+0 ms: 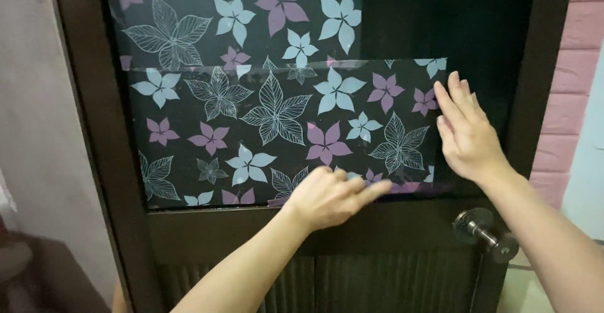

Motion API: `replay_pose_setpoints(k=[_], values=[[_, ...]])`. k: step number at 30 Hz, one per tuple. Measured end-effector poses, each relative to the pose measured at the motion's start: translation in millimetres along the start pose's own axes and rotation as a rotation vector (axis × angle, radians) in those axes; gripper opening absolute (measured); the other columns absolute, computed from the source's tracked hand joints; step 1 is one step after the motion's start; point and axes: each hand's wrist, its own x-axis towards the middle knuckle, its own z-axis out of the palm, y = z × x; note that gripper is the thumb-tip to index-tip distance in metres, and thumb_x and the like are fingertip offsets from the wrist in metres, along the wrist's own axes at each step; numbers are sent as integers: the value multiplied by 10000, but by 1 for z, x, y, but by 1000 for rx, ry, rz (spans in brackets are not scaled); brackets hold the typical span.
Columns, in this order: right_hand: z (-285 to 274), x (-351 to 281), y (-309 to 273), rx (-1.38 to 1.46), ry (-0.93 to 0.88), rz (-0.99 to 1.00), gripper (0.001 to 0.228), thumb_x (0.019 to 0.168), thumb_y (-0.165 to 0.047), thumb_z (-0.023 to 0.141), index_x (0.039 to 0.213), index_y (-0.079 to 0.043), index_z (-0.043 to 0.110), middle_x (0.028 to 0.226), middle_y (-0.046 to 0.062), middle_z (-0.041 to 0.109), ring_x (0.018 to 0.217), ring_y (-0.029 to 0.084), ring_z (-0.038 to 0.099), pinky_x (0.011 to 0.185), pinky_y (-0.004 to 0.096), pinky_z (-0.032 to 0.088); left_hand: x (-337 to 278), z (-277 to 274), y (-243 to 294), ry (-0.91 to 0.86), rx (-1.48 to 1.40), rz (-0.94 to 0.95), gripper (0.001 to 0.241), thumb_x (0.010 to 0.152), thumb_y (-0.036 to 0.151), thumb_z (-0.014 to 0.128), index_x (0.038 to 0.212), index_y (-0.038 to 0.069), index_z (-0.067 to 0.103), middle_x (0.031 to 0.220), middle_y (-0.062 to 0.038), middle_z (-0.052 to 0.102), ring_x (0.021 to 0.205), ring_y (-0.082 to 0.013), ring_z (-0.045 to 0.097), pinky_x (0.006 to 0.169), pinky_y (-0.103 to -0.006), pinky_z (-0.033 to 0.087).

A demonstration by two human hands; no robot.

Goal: Applying a decorative floral film to a glass door panel, smoothing it with a plastic strip, and cleaning the surface with a cloth.

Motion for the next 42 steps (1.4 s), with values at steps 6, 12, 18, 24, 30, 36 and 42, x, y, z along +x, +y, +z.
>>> replay_pose_setpoints(k=[6,12,18,24,30,36,42], values=[[-7,2,-3,-29,-98,11,684,1026,-248,456,1634,-60,204,1712,224,71,1567,465,94,1250,583,111,1,-11,-16,-29,28,73,673,964,169,583,1601,277,394,788,27,595,509,-189,584,421,-354,419],[-18,5,1,1,-164,11,805,947,-316,566,1627,-86,202,1712,223,77,1574,415,95,1233,582,143,-21,-76,-91,-182,82,-36,531,1080,208,477,1586,183,320,1151,-95,765,769,-258,757,626,-390,636],[-12,-19,-46,-41,192,296,728,847,-275,789,1472,29,576,1533,275,479,1410,430,432,1151,574,343,-61,-91,-113,-53,66,-703,401,1072,260,472,1423,78,406,1009,-75,732,512,-249,652,306,-371,417],[22,-78,-76,19,124,714,737,720,-381,911,1326,-41,666,1241,210,632,818,250,729,931,404,537,-60,-94,-116,-170,-33,-736,628,1007,558,470,1439,110,391,1256,-148,677,728,-453,705,462,-560,512],[19,-63,-106,150,19,915,628,764,-424,890,1222,-50,680,996,84,792,826,234,773,946,420,542,-90,-94,-125,-51,175,-427,654,882,597,771,1242,102,541,792,-9,660,493,-219,623,337,-370,427],[29,-68,-103,10,244,775,819,702,-417,928,1352,13,675,1237,235,648,919,301,701,899,440,554,-116,-111,-128,28,264,-562,324,1040,273,696,867,122,468,794,-4,411,537,-200,414,330,-346,378],[28,-57,-117,147,274,949,672,726,-360,928,1269,-34,703,1074,103,775,880,257,760,946,431,506,-125,-108,-138,102,320,-656,270,1098,260,590,907,119,461,802,-12,406,439,-239,381,307,-354,322]])
